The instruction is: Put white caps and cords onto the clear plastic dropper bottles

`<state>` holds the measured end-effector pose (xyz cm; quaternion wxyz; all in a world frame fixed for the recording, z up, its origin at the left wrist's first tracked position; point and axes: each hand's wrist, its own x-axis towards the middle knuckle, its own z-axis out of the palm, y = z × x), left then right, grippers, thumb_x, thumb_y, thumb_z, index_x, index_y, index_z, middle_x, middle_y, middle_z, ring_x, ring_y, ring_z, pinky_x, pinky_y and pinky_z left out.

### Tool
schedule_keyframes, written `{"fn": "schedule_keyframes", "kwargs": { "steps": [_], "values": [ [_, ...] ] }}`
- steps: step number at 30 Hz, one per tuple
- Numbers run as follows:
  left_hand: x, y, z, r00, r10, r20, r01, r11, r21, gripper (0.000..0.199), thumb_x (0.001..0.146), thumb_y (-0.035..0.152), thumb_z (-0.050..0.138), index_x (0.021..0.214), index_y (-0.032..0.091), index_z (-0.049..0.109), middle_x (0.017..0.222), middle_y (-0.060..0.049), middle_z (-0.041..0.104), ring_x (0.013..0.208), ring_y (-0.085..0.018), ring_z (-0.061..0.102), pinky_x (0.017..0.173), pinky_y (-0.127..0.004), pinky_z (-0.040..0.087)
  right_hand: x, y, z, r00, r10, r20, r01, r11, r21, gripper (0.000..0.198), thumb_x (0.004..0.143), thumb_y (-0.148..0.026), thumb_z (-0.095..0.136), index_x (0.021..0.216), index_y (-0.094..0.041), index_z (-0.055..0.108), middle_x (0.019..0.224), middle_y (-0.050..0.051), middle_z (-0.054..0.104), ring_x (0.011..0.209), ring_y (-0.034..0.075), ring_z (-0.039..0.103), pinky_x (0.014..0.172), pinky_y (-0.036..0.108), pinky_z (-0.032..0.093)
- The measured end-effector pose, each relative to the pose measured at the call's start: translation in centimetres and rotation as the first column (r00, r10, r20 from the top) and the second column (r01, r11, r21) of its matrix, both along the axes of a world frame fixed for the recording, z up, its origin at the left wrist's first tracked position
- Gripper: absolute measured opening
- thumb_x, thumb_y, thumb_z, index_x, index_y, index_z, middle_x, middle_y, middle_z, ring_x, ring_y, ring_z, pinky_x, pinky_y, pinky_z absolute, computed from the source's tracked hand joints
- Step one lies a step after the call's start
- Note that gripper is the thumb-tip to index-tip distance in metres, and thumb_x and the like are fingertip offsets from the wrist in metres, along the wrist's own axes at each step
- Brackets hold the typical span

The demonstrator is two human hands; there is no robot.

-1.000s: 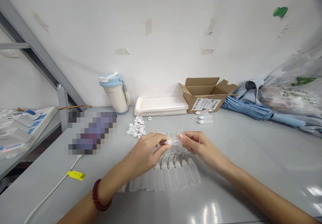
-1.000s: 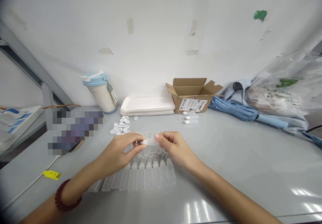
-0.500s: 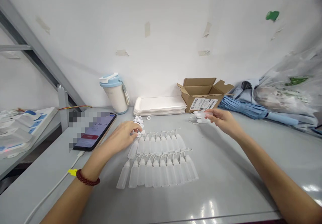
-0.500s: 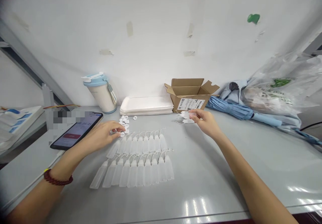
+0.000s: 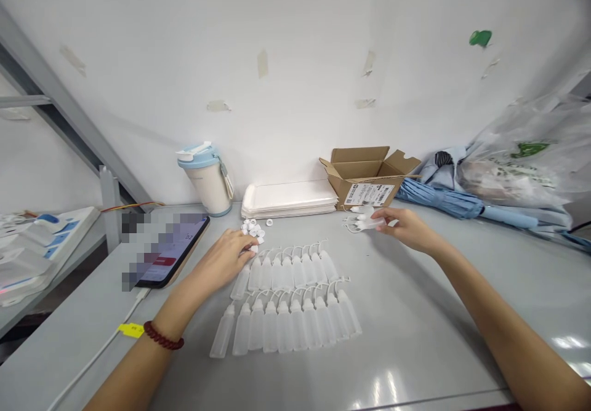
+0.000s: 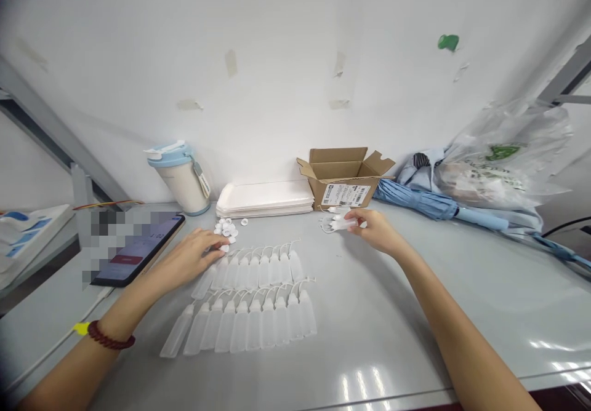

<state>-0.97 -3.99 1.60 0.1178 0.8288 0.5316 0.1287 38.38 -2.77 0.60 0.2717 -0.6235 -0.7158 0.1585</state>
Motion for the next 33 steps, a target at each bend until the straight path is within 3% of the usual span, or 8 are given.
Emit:
{"fn": "schedule_keyframes", "kwargs": {
  "steps": [8, 15, 20, 24, 29, 33],
  "values": [
    [-0.1, 0.1, -0.5, 1.000, -0.002, -0.016, 0.003, 0.999, 0.046, 0.027, 0.081, 0.026, 0.046, 0.095, 0.018, 0.068, 0.090, -0.010, 0.067, 0.093, -0.028, 0.054, 0.083, -0.039, 0.043, -0.3, 0.3, -1.1, 0.978, -0.032, 0.206, 0.028, 0.999, 0.022, 0.019, 0.067, -0.023, 0.060, 0.083, -0.014, 0.064, 0.086, 0.010, 0.066, 0.079, 0.023, 0.059, 0.073, 0.035, 0.044],
    [0.1, 0.0, -0.3, 0.997, 0.046, 0.061, -0.051, 0.996, 0.074, 0.027, 0.080, 0.031, 0.048, 0.093, 0.019, 0.068, 0.094, -0.009, 0.069, 0.095, -0.027, 0.056, 0.082, -0.039, 0.045, -0.4, 0.4, -1.8, 0.966, -0.076, 0.247, 0.040, 0.988, 0.147, 0.017, 0.067, -0.023, 0.062, 0.083, -0.017, 0.063, 0.089, 0.009, 0.066, 0.082, 0.025, 0.060, 0.071, 0.034, 0.045],
    [0.5, -0.1, 0.2, 0.973, 0.138, 0.184, -0.151, 0.987, 0.059, 0.030, 0.078, 0.037, 0.050, 0.096, 0.019, 0.067, 0.100, -0.007, 0.070, 0.098, -0.027, 0.057, 0.084, -0.038, 0.045, -0.6, 0.4, -1.5, 0.976, -0.072, 0.204, 0.027, 0.976, 0.216, 0.013, 0.071, -0.023, 0.059, 0.082, -0.018, 0.061, 0.089, 0.009, 0.066, 0.082, 0.024, 0.060, 0.071, 0.034, 0.045],
    [1.0, -0.5, 0.9, 0.944, 0.221, 0.244, -0.240, 0.969, 0.052, 0.031, 0.077, 0.041, 0.052, 0.095, 0.019, 0.067, 0.099, -0.006, 0.070, 0.085, -0.024, 0.060, 0.075, -0.032, 0.046, -1.4, -0.2, -0.7, 0.990, -0.075, 0.119, 0.042, 0.966, 0.255, 0.010, 0.073, -0.026, 0.058, 0.078, -0.018, 0.061, 0.083, 0.008, 0.066, 0.076, 0.022, 0.060, 0.068, 0.033, 0.045],
    [1.7, -1.1, 1.4, 0.895, 0.282, 0.346, -0.300, 0.954, -0.001, 0.034, 0.076, 0.044, 0.054, 0.096, 0.018, 0.065, 0.089, -0.004, 0.070, 0.062, -0.016, 0.055, 0.064, -0.027, 0.045, -4.7, -2.3, 0.7, 0.998, 0.057, -0.037, -0.051, 0.985, 0.165, 0.020, 0.083, -0.033, 0.053, 0.076, -0.017, 0.062, 0.071, 0.004, 0.066, 0.063, 0.016, 0.057, 0.060, 0.028, 0.043],
    [2.1, -1.4, 1.3, 0.874, 0.279, 0.398, -0.286, 0.957, -0.041, 0.031, 0.077, 0.042, 0.054, 0.096, 0.019, 0.064, 0.086, -0.003, 0.070, 0.055, -0.013, 0.048, 0.058, -0.026, 0.041, -7.6, -4.2, 1.1, 0.944, 0.326, -0.062, -0.321, 0.944, 0.075, 0.022, 0.084, -0.037, 0.057, 0.087, -0.017, 0.064, 0.078, 0.004, 0.065, 0.070, 0.015, 0.058, 0.061, 0.026, 0.043]
  ]
}}
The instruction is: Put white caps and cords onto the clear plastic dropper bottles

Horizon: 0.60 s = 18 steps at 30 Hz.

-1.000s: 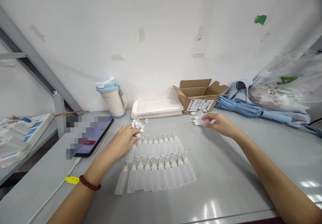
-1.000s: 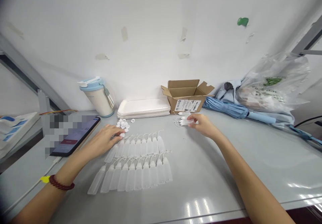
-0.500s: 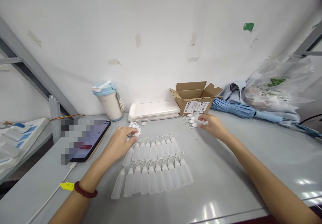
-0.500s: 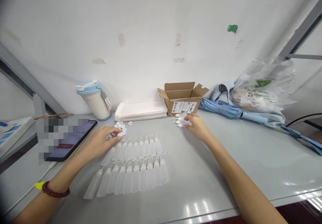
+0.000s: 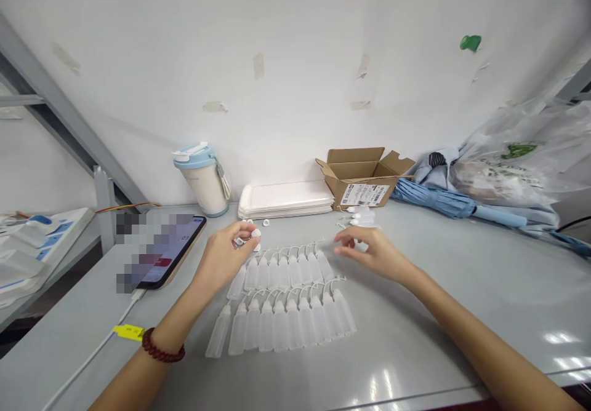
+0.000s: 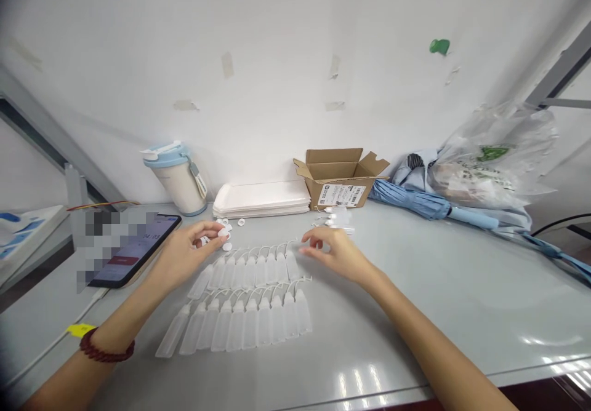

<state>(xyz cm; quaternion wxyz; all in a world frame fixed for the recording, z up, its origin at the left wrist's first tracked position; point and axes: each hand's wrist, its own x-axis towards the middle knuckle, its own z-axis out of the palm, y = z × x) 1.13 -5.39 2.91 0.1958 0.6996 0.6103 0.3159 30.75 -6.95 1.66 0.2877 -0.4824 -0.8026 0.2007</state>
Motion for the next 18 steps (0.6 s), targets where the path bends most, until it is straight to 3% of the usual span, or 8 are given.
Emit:
{"fn": "schedule_keyframes", "kwargs": {
  "steps": [4, 7, 11, 18],
  "values": [
    [0.4, -0.3, 0.1, 1.000, -0.014, 0.010, 0.014, 1.000, 0.003, 0.031, 0.077, 0.042, 0.055, 0.094, 0.019, 0.065, 0.084, -0.003, 0.069, 0.061, -0.015, 0.052, 0.060, -0.026, 0.041, -1.2, -0.9, -0.3, 0.974, 0.223, 0.032, -0.223, 0.975, -0.014, 0.019, 0.089, -0.032, 0.053, 0.092, -0.018, 0.066, 0.080, 0.004, 0.064, 0.077, 0.015, 0.057, 0.072, 0.029, 0.045],
    [0.6, -0.5, 0.2, 1.000, -0.023, 0.019, 0.023, 1.000, -0.018, 0.031, 0.077, 0.041, 0.054, 0.094, 0.019, 0.065, 0.085, -0.004, 0.068, 0.068, -0.017, 0.055, 0.062, -0.027, 0.042, -1.3, -0.9, -0.5, 0.953, 0.297, 0.064, -0.296, 0.955, -0.031, 0.021, 0.092, -0.029, 0.048, 0.093, -0.019, 0.065, 0.081, 0.004, 0.063, 0.078, 0.016, 0.055, 0.070, 0.029, 0.045],
    [0.8, -0.6, 0.1, 0.999, -0.021, 0.034, 0.022, 0.999, -0.031, 0.030, 0.077, 0.042, 0.053, 0.094, 0.020, 0.065, 0.087, -0.004, 0.067, 0.073, -0.018, 0.057, 0.065, -0.029, 0.043, -1.3, -0.6, -0.7, 0.947, 0.301, 0.113, -0.295, 0.953, -0.067, 0.025, 0.094, -0.029, 0.042, 0.094, -0.019, 0.065, 0.083, 0.005, 0.064, 0.079, 0.016, 0.055, 0.072, 0.029, 0.044],
    [1.2, -0.9, 0.0, 0.999, -0.020, 0.038, 0.022, 0.999, -0.047, 0.032, 0.077, 0.043, 0.053, 0.097, 0.021, 0.065, 0.090, -0.003, 0.067, 0.073, -0.018, 0.056, 0.064, -0.030, 0.043, -1.3, -0.3, -1.3, 0.950, 0.182, 0.253, -0.171, 0.983, -0.065, 0.033, 0.096, -0.033, 0.035, 0.104, -0.022, 0.065, 0.083, 0.007, 0.063, 0.079, 0.020, 0.055, 0.071, 0.032, 0.043]
  ]
}}
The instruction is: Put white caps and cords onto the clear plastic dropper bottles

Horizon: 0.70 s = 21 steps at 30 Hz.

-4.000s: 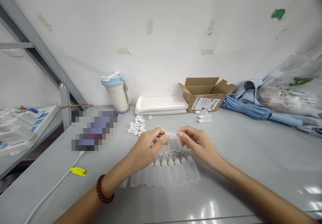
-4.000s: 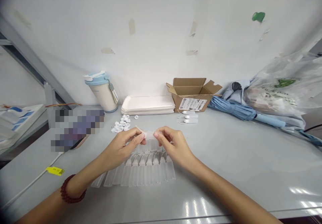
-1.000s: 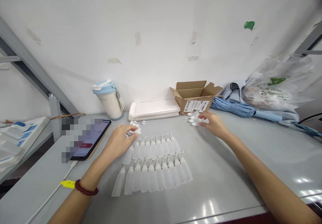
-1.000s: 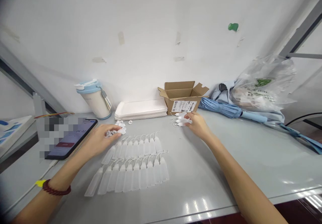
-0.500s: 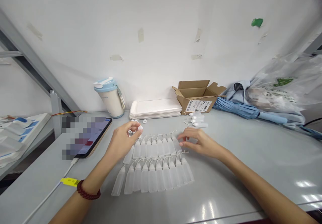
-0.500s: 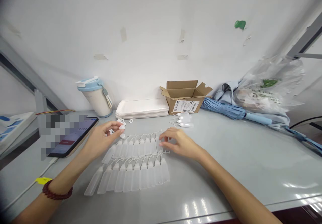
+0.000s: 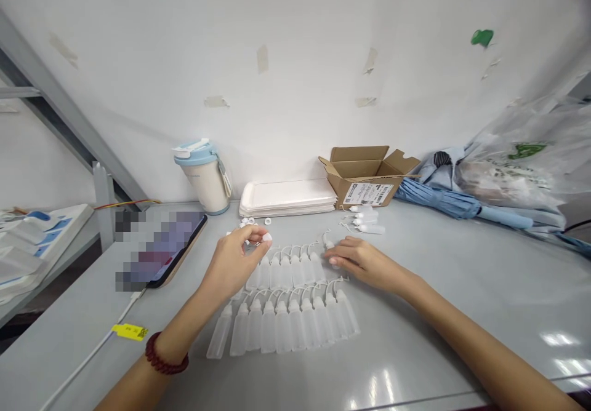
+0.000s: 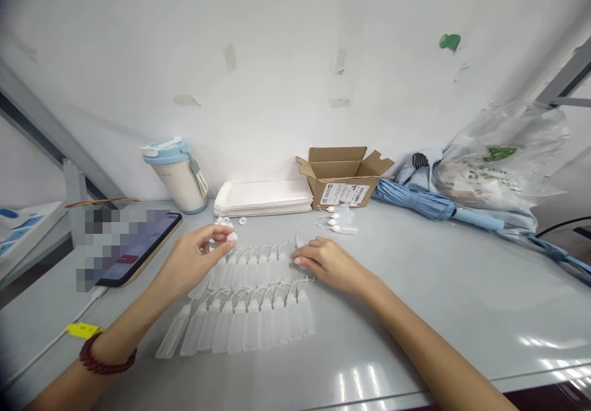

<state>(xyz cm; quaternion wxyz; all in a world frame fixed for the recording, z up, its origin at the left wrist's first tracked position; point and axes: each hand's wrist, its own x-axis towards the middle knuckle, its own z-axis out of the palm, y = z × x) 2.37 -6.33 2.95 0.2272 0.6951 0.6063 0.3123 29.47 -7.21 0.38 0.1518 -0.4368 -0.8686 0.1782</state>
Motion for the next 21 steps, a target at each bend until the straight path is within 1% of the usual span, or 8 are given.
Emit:
{"fn": "schedule_keyframes", "kwargs": {
  "steps": [4, 7, 10, 13, 16, 18, 21],
  "values": [
    [0.2, -0.2, 0.1, 1.000, -0.020, 0.009, 0.020, 0.999, -0.045, 0.030, 0.077, 0.043, 0.054, 0.095, 0.022, 0.065, 0.088, -0.003, 0.068, 0.070, -0.018, 0.055, 0.064, -0.030, 0.042, 0.1, 0.0, -0.3, 0.998, -0.058, -0.006, 0.058, 0.995, 0.075, 0.027, 0.094, -0.030, 0.040, 0.104, -0.020, 0.062, 0.084, 0.009, 0.062, 0.082, 0.021, 0.054, 0.073, 0.034, 0.044],
    [0.3, -0.5, 0.3, 0.997, -0.074, 0.029, 0.076, 0.994, -0.072, 0.026, 0.077, 0.041, 0.056, 0.091, 0.021, 0.065, 0.085, -0.002, 0.068, 0.070, -0.017, 0.055, 0.064, -0.029, 0.041, 0.0, -0.3, -0.1, 0.995, -0.074, -0.059, 0.082, 0.988, 0.134, 0.018, 0.090, -0.027, 0.048, 0.104, -0.019, 0.056, 0.089, 0.009, 0.060, 0.084, 0.021, 0.054, 0.073, 0.035, 0.045],
    [0.8, -1.0, 0.6, 0.984, -0.165, 0.059, 0.170, 0.982, -0.087, 0.023, 0.077, 0.038, 0.057, 0.090, 0.020, 0.065, 0.085, -0.002, 0.067, 0.070, -0.016, 0.054, 0.062, -0.027, 0.041, -0.6, -1.0, 0.1, 0.991, -0.023, -0.133, 0.045, 0.986, 0.162, 0.012, 0.089, -0.018, 0.047, 0.100, -0.019, 0.052, 0.094, 0.008, 0.058, 0.087, 0.020, 0.053, 0.074, 0.033, 0.045],
    [1.5, -1.5, 0.8, 0.965, -0.248, 0.089, 0.256, 0.961, -0.103, 0.022, 0.079, 0.035, 0.057, 0.093, 0.021, 0.066, 0.084, -0.001, 0.065, 0.066, -0.014, 0.051, 0.061, -0.026, 0.040, -1.7, -2.1, 0.3, 0.980, 0.035, -0.196, -0.010, 0.992, 0.125, 0.014, 0.089, -0.012, 0.042, 0.099, -0.020, 0.048, 0.093, 0.006, 0.055, 0.079, 0.016, 0.052, 0.070, 0.028, 0.044],
    [2.0, -2.0, 0.9, 0.950, -0.288, 0.124, 0.301, 0.947, -0.108, 0.022, 0.080, 0.034, 0.057, 0.094, 0.021, 0.067, 0.082, -0.001, 0.064, 0.065, -0.013, 0.050, 0.060, -0.025, 0.039, -2.8, -3.1, 0.7, 0.969, 0.112, -0.219, -0.094, 0.991, 0.093, 0.015, 0.089, -0.010, 0.039, 0.096, -0.020, 0.047, 0.089, 0.004, 0.053, 0.070, 0.013, 0.049, 0.064, 0.025, 0.041],
    [2.1, -2.1, 0.9, 0.938, -0.308, 0.158, 0.327, 0.938, -0.115, 0.023, 0.080, 0.036, 0.057, 0.095, 0.021, 0.068, 0.081, -0.001, 0.062, 0.063, -0.013, 0.048, 0.058, -0.024, 0.039, -3.4, -3.5, 0.9, 0.962, 0.153, -0.226, -0.134, 0.986, 0.099, 0.015, 0.089, -0.009, 0.038, 0.096, -0.020, 0.046, 0.088, 0.004, 0.051, 0.069, 0.012, 0.048, 0.063, 0.024, 0.040],
    [2.0, -2.4, 0.9, 0.919, -0.331, 0.217, 0.361, 0.925, -0.118, 0.026, 0.081, 0.040, 0.057, 0.096, 0.022, 0.067, 0.081, -0.001, 0.061, 0.063, -0.012, 0.048, 0.057, -0.024, 0.039, -3.6, -3.9, 1.1, 0.956, 0.179, -0.232, -0.159, 0.982, 0.102, 0.016, 0.089, -0.008, 0.037, 0.095, -0.019, 0.046, 0.089, 0.005, 0.051, 0.071, 0.013, 0.047, 0.064, 0.024, 0.040]
  ]
}}
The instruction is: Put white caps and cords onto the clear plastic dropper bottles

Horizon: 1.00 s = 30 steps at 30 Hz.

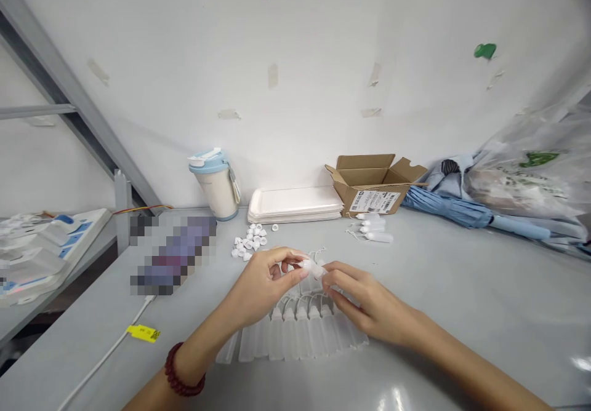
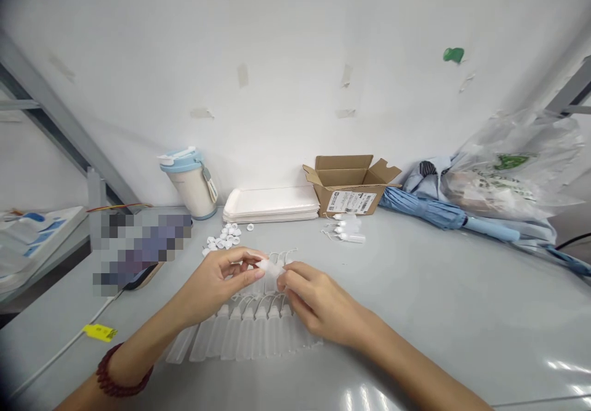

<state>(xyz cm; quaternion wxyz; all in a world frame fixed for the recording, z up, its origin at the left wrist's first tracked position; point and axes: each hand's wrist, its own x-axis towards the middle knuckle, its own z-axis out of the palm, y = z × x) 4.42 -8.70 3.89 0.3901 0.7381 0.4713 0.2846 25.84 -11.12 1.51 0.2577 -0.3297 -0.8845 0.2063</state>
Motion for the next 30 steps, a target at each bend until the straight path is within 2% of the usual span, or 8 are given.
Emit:
{"fn": "schedule_keyframes", "kwargs": {
  "steps": [6, 12, 16, 18, 21, 24, 27, 30],
  "values": [
    [0.06, -0.38, 0.11, 0.999, -0.034, -0.030, 0.034, 0.999, 0.021, 0.022, 0.079, 0.036, 0.059, 0.094, 0.022, 0.068, 0.081, -0.001, 0.064, 0.065, -0.013, 0.048, 0.061, -0.025, 0.039, 0.21, -0.07, -0.39, 1.000, 0.016, -0.004, -0.016, 0.998, -0.059, 0.015, 0.089, -0.008, 0.036, 0.094, -0.019, 0.046, 0.093, 0.006, 0.052, 0.075, 0.014, 0.049, 0.067, 0.026, 0.041],
    [0.08, -0.40, 0.23, 0.996, -0.080, -0.034, 0.077, 0.994, -0.079, 0.025, 0.080, 0.040, 0.058, 0.089, 0.020, 0.068, 0.077, 0.000, 0.064, 0.060, -0.012, 0.047, 0.056, -0.024, 0.038, 0.01, -0.28, -0.18, 0.992, -0.007, -0.125, -0.013, 0.988, -0.155, 0.013, 0.090, -0.009, 0.036, 0.088, -0.020, 0.043, 0.092, 0.004, 0.053, 0.079, 0.014, 0.049, 0.069, 0.026, 0.041],
    [0.16, -0.35, -0.01, 0.995, -0.098, 0.011, 0.098, 0.990, -0.102, 0.025, 0.080, 0.039, 0.058, 0.089, 0.019, 0.068, 0.081, -0.001, 0.065, 0.067, -0.014, 0.052, 0.062, -0.025, 0.042, -0.07, -0.39, -0.18, 0.974, -0.078, -0.212, 0.019, 0.964, -0.265, 0.011, 0.090, -0.012, 0.038, 0.084, -0.020, 0.042, 0.083, 0.001, 0.053, 0.072, 0.012, 0.047, 0.065, 0.025, 0.037],
    [0.27, -0.33, -0.12, 0.994, -0.101, 0.050, 0.106, 0.990, -0.097, 0.023, 0.080, 0.037, 0.058, 0.089, 0.018, 0.067, 0.086, -0.003, 0.066, 0.075, -0.016, 0.056, 0.068, -0.026, 0.044, -0.16, -0.35, -0.27, 0.950, -0.146, -0.276, 0.029, 0.921, -0.388, 0.010, 0.091, -0.018, 0.041, 0.082, -0.020, 0.043, 0.074, -0.001, 0.050, 0.066, 0.011, 0.045, 0.062, 0.024, 0.036],
    [0.42, -0.32, -0.19, 0.992, -0.105, 0.077, 0.109, 0.992, -0.057, 0.022, 0.081, 0.034, 0.057, 0.091, 0.018, 0.067, 0.089, -0.003, 0.067, 0.083, -0.018, 0.057, 0.073, -0.027, 0.045, -0.34, -0.12, -0.35, 0.888, -0.216, -0.406, -0.076, 0.801, -0.594, 0.016, 0.092, -0.030, 0.045, 0.081, -0.020, 0.040, 0.069, -0.002, 0.051, 0.061, 0.010, 0.044, 0.060, 0.024, 0.036],
    [0.46, -0.37, -0.19, 0.993, -0.104, 0.060, 0.105, 0.994, -0.010, 0.021, 0.082, 0.033, 0.056, 0.094, 0.020, 0.068, 0.085, -0.002, 0.066, 0.079, -0.017, 0.057, 0.071, -0.027, 0.043, -0.48, 0.20, -0.36, 0.828, -0.235, -0.509, -0.214, 0.707, -0.675, 0.026, 0.088, -0.040, 0.052, 0.080, -0.020, 0.036, 0.076, 0.000, 0.057, 0.057, 0.008, 0.042, 0.057, 0.023, 0.034],
    [0.44, -0.46, -0.11, 0.994, -0.100, 0.049, 0.100, 0.995, 0.006, 0.021, 0.081, 0.032, 0.058, 0.094, 0.021, 0.069, 0.082, -0.002, 0.066, 0.075, -0.016, 0.055, 0.068, -0.026, 0.042, -0.53, 0.34, -0.34, 0.801, -0.238, -0.550, -0.272, 0.674, -0.687, 0.030, 0.086, -0.043, 0.055, 0.081, -0.020, 0.036, 0.078, 0.002, 0.060, 0.054, 0.007, 0.040, 0.053, 0.023, 0.031],
    [0.47, -0.53, -0.04, 0.992, -0.109, 0.064, 0.110, 0.994, -0.027, 0.023, 0.082, 0.037, 0.056, 0.093, 0.021, 0.070, 0.081, -0.001, 0.066, 0.073, -0.015, 0.054, 0.064, -0.025, 0.041, -0.54, 0.16, -0.23, 0.805, -0.240, -0.542, -0.263, 0.674, -0.691, 0.029, 0.086, -0.042, 0.054, 0.081, -0.020, 0.037, 0.078, 0.002, 0.060, 0.054, 0.006, 0.039, 0.052, 0.022, 0.030]
  ]
}}
